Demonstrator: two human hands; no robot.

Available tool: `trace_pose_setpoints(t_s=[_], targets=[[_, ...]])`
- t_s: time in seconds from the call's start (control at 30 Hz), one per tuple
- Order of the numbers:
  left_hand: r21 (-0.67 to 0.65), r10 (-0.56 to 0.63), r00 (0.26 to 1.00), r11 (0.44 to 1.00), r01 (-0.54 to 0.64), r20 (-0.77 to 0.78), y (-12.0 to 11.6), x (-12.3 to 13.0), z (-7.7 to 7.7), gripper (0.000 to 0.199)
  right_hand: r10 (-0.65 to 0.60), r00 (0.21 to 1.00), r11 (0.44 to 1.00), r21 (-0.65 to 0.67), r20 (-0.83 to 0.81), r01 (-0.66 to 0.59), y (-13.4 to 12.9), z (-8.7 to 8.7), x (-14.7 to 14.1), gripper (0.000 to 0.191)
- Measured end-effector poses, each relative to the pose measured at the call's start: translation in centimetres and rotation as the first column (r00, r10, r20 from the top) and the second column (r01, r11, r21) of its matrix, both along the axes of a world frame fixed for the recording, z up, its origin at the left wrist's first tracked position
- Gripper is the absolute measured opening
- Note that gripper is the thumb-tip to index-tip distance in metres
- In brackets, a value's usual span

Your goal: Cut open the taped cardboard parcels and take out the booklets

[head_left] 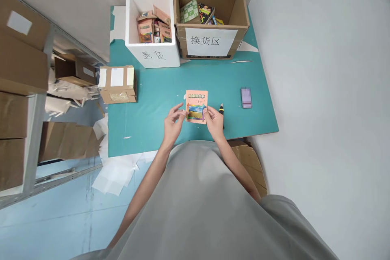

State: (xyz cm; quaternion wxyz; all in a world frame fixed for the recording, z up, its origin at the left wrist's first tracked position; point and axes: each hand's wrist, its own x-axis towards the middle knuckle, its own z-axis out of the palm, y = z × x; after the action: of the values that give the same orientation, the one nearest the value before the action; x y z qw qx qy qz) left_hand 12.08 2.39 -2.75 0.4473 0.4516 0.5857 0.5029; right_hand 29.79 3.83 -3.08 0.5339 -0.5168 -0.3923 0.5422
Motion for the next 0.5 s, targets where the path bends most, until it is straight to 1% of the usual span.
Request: trace_pose_setpoints(t_s=[0.07, 0.13, 0.2, 0.27, 0.3, 0.33, 0.4, 0.5], targets=[[-0.049, 0.038, 0.999, 0.998, -0.037, 0.007, 0.2, -0.7, -0.5, 0.045, 0.012, 1.0, 1.0, -0.002, -0.017, -0.012, -0.1, 0.1, 0.2, 0.048], [-0.134, 0.045, 0.996, 0.99, -0.035, 0.073, 0.3, -0.8, -0.8, 0.058, 0.017, 0.999, 1.0, -0.013, -0.034, -0.018, 0.0, 0.1, 0.3, 0.049], [-0.208, -0.005, 0.984, 0.977, 0.042, 0.176, 0.2, -0.5, -1.0, 0.062, 0.023, 0.999, 0.999, -0.034, -0.037, -0.024, 0.1, 0.0, 0.4, 0.051], [-0.253, -0.059, 0.946, 0.957, 0.144, 0.318, 0.1, -0.1, -1.0, 0.058, 0.037, 0.999, 0.998, -0.044, -0.025, -0.038, 0.3, -0.2, 0.4, 0.054], [-0.265, -0.063, 0.923, 0.948, 0.174, 0.38, 0.0, 0.1, -1.1, 0.056, 0.048, 0.999, 0.998, -0.043, -0.019, -0.049, 0.3, -0.3, 0.5, 0.055], [-0.277, -0.047, 0.904, 0.944, 0.179, 0.424, -0.1, 0.2, -1.1, 0.056, 0.06, 0.998, 0.997, -0.04, -0.014, -0.06, 0.4, -0.5, 0.5, 0.056], [-0.302, 0.02, 0.899, 0.945, 0.127, 0.438, -0.3, 0.4, -1.3, 0.057, 0.054, 0.998, 0.998, -0.027, 0.015, -0.054, 0.4, -0.7, 0.6, 0.059], [-0.296, 0.105, 0.938, 0.955, -0.003, 0.33, -0.2, 0.6, -1.4, 0.055, -0.051, 0.986, 0.998, 0.029, 0.157, 0.047, 0.1, -0.6, 0.5, 0.059]])
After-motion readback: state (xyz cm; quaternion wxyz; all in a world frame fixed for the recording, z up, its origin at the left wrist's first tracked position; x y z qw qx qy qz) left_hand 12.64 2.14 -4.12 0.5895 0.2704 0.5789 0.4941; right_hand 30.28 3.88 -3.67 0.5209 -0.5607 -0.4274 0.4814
